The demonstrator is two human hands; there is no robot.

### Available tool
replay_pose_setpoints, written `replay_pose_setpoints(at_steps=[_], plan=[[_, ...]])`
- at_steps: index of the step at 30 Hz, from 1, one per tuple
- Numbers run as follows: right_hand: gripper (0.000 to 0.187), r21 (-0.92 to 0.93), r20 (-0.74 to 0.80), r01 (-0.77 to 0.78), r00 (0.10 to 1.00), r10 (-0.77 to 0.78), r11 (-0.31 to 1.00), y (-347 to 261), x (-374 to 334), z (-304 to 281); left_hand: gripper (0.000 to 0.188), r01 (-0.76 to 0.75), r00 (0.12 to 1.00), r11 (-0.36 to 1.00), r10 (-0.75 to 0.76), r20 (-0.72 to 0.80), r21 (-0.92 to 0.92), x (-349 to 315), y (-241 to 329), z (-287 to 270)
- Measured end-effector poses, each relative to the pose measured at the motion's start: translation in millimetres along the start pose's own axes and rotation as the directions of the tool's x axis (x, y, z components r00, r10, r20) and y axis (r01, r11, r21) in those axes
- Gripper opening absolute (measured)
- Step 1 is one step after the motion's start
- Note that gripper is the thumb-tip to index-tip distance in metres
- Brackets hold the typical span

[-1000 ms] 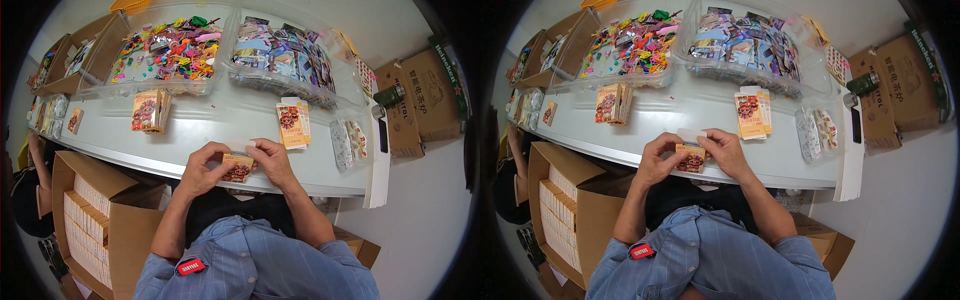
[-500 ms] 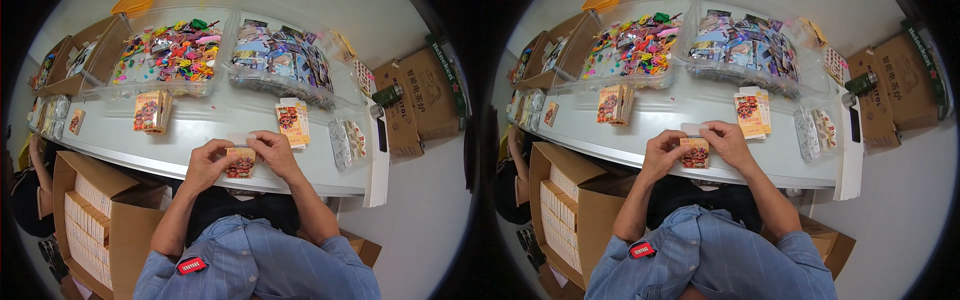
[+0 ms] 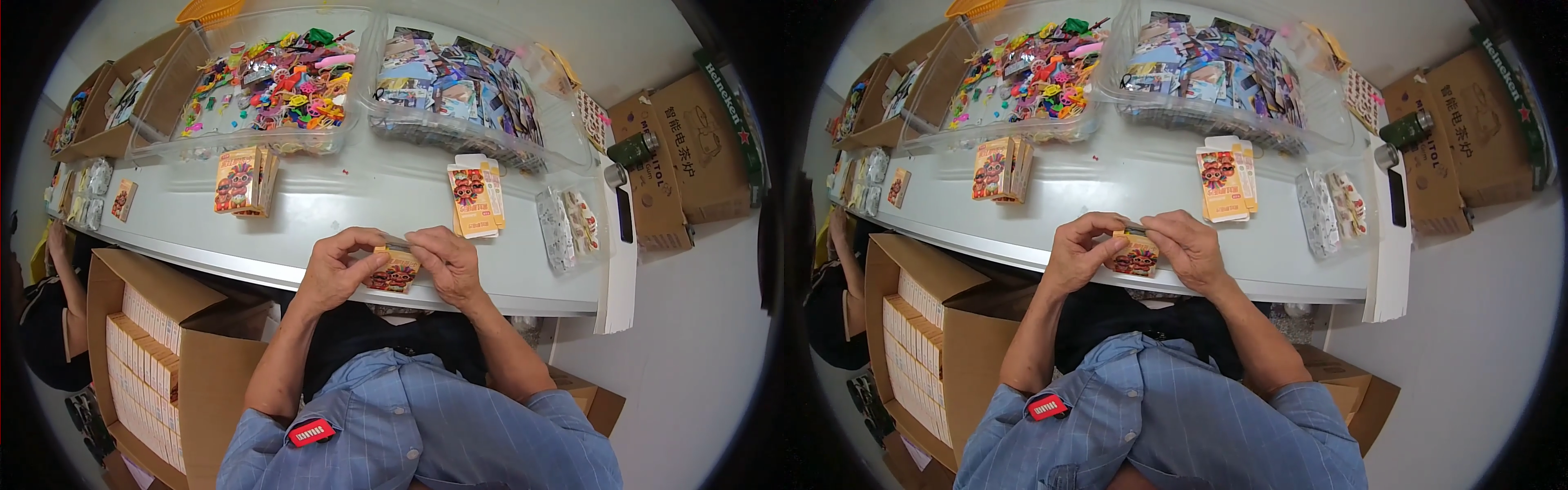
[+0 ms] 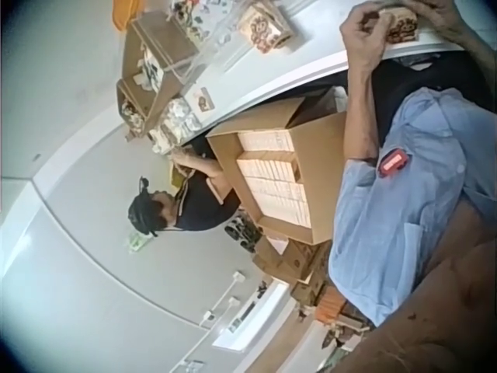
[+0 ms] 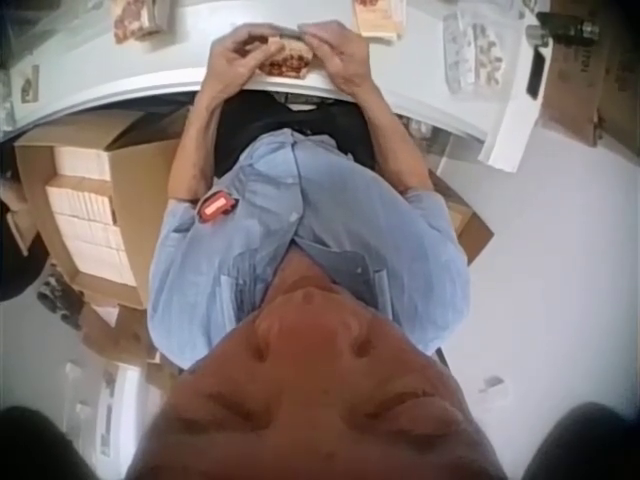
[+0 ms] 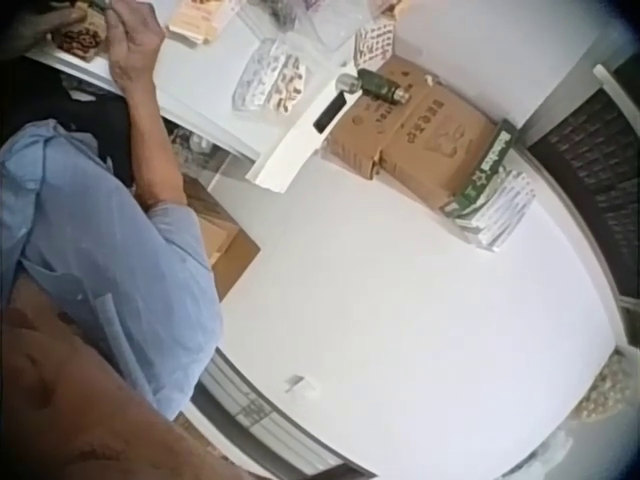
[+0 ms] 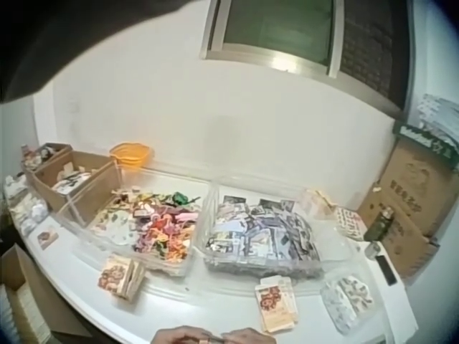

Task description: Assembling and packing small toy or snack boxes with various items and then placing the finished boxes into a larger shipping carton.

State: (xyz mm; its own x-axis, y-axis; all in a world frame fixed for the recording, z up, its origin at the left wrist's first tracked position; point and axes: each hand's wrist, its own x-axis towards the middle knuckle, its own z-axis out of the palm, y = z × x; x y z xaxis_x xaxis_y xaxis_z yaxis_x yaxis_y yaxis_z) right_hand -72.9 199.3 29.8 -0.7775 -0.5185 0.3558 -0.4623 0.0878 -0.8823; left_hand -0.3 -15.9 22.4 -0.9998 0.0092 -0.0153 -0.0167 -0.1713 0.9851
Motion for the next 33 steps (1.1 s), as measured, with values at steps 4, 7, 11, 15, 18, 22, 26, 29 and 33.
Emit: replay_pose_setpoints(at_steps=[4,7,11,15,18,22,26,29,33], plan=[[0.031,0.044,0.100,0.167,0.980,-0.170,0.985,-1,4,-9,0.024,-0.007,0.995,0.988,-0.008,-0.095,-0.156,-3,7,11],[0.033,0.022,0.136,0.141,0.980,-0.143,0.990,-7,9,-10,0.024,-0.006,0.997,0.993,-0.003,-0.078,-0.121,-4,5,7],[0.034,-0.015,0.186,0.166,0.969,-0.160,0.986,1,5,-10,0.023,-0.122,0.993,0.991,0.121,0.010,0.047,-3,-6,-1],[0.033,-0.003,0.170,0.138,0.976,-0.135,0.990,-2,2,-9,0.023,-0.193,0.981,0.978,0.190,0.044,0.075,-2,-6,-4],[0.031,0.032,0.150,0.097,0.983,-0.101,0.995,-6,1,-9,0.025,-0.194,0.980,0.976,0.189,0.060,0.097,-4,1,-2],[0.026,0.007,0.125,-0.034,0.992,0.033,0.999,-20,2,-8,0.025,-0.140,0.989,0.990,0.139,0.044,0.010,-6,8,0],[0.026,-0.018,0.136,-0.055,0.989,0.057,0.998,-22,3,-8,0.024,0.008,1.000,0.998,-0.008,-0.006,0.062,-6,15,4],[0.023,-0.019,0.138,-0.059,0.989,0.061,0.998,-23,5,-8,0.023,0.037,0.999,0.998,-0.037,-0.013,0.059,-4,18,5],[0.019,-0.010,0.144,-0.096,0.985,0.096,0.995,-24,8,-8,0.022,-0.003,1.000,0.980,0.002,0.009,0.197,2,15,2]])
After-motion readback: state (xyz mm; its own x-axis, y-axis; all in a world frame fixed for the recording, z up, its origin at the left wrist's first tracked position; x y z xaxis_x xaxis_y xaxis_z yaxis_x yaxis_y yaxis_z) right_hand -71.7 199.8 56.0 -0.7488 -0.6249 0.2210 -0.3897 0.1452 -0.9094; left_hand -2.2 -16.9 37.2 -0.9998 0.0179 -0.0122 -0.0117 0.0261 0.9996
